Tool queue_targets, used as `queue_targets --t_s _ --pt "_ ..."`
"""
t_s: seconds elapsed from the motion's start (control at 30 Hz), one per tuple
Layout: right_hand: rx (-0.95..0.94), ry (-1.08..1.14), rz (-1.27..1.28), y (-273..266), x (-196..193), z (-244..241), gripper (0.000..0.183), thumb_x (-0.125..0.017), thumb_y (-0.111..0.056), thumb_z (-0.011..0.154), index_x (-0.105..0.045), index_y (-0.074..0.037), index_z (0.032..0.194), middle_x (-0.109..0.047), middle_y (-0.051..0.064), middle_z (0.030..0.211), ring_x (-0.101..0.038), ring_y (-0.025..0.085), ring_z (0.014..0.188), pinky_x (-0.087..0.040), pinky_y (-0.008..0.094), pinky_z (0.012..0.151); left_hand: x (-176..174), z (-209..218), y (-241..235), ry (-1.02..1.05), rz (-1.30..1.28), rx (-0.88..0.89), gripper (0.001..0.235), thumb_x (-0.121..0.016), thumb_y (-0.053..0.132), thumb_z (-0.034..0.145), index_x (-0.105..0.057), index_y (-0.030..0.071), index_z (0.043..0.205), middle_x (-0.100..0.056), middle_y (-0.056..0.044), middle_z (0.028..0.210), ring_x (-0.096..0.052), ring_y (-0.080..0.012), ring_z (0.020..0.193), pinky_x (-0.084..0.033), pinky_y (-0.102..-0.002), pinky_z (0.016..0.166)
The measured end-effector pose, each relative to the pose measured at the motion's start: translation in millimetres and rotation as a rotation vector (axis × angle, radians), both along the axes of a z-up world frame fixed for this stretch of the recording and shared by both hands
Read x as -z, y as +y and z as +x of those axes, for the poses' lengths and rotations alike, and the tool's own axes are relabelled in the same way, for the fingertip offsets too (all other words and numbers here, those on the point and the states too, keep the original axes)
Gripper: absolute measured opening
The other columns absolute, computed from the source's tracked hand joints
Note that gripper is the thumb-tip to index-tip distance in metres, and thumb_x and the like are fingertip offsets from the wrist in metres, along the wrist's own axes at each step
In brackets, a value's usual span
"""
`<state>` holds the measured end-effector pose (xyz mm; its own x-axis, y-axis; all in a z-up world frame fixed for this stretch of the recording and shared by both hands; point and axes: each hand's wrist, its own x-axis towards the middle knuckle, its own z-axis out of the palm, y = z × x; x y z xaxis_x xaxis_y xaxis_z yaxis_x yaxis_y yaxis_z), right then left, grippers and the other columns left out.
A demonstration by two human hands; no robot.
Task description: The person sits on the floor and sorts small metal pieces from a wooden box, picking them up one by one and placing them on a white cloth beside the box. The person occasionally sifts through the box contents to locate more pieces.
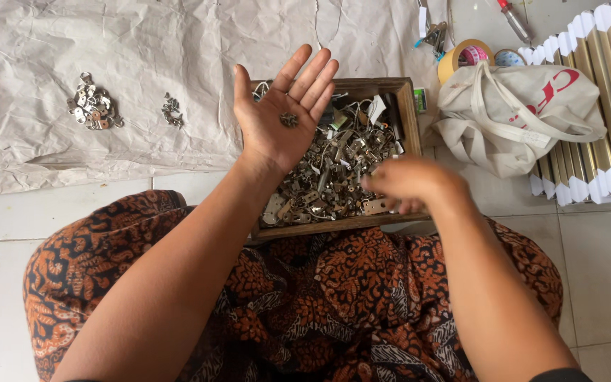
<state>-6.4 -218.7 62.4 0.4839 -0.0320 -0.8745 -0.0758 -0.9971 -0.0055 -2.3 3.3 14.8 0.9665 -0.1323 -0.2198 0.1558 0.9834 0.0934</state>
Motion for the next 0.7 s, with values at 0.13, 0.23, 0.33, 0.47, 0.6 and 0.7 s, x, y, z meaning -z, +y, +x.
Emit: queue_targets --t_s 0.13,0.23,0.33,0.47,0.6,0.7 --pt "-0.054 -0.050 0.039 5 22 0 0.035 -0.053 -0.044 0.118 -0.073 -0.015 0.119 -0.089 0.008 0.099 -0.081 0.019 0.079 -0.059 0.033 0.066 -2 -1 -1 -0.014 0.012 0.011 0.105 -0.031 0.081 0.105 -0.060 -0.004 0.158 -0.062 -0.032 0.159 -0.062 -0.0438 0.148 -0.055 -0.047 0.120" --pt "0.098 -0.022 0.274 6 36 5 0.039 -0.042 -0.036 0.122 -0.069 -0.014 0.141 -0.084 0.016 0.131 -0.084 0.028 0.105 -0.067 0.039 0.088 -5 -4 -3 -0.027 0.001 0.017 0.104 -0.032 0.080 0.105 -0.059 -0.005 0.159 -0.061 -0.033 0.160 -0.062 -0.0444 0.148 -0.055 -0.048 0.121" --pt "0.309 -0.106 0.602 5 55 13 0.033 -0.052 -0.031 0.117 -0.070 -0.015 0.140 -0.080 0.012 0.145 -0.079 0.028 0.128 -0.067 0.041 0.103 -9 -6 -3 0.040 0.023 -0.003 0.104 -0.032 0.080 0.105 -0.061 -0.005 0.157 -0.064 -0.033 0.157 -0.064 -0.0435 0.145 -0.056 -0.046 0.117" --pt "0.474 -0.306 0.850 0 47 23 0.027 -0.060 -0.033 0.112 -0.070 -0.017 0.132 -0.082 0.005 0.132 -0.083 0.020 0.109 -0.065 0.034 0.081 -10 -7 -2 0.024 0.013 -0.002 0.103 -0.033 0.080 0.105 -0.060 -0.004 0.157 -0.062 -0.033 0.159 -0.063 -0.0445 0.147 -0.055 -0.047 0.119" --pt "-0.059 -0.477 0.138 -17 5 19 0.048 -0.054 -0.055 0.118 -0.076 -0.014 0.106 -0.086 0.005 0.087 -0.080 0.029 0.082 -0.054 0.043 0.082 -10 -7 -1 0.025 0.028 -0.004 0.104 -0.031 0.081 0.105 -0.062 -0.004 0.156 -0.064 -0.032 0.158 -0.063 -0.0442 0.147 -0.056 -0.047 0.119" --pt "-0.189 -0.246 -0.109 -22 4 5 0.050 -0.053 -0.056 0.115 -0.083 -0.018 0.103 -0.090 -0.001 0.089 -0.085 0.017 0.074 -0.059 0.036 0.088 -9 -5 -1 0.005 0.026 0.011 0.103 -0.032 0.080 0.105 -0.059 -0.003 0.160 -0.062 -0.031 0.160 -0.062 -0.0433 0.149 -0.054 -0.046 0.120"
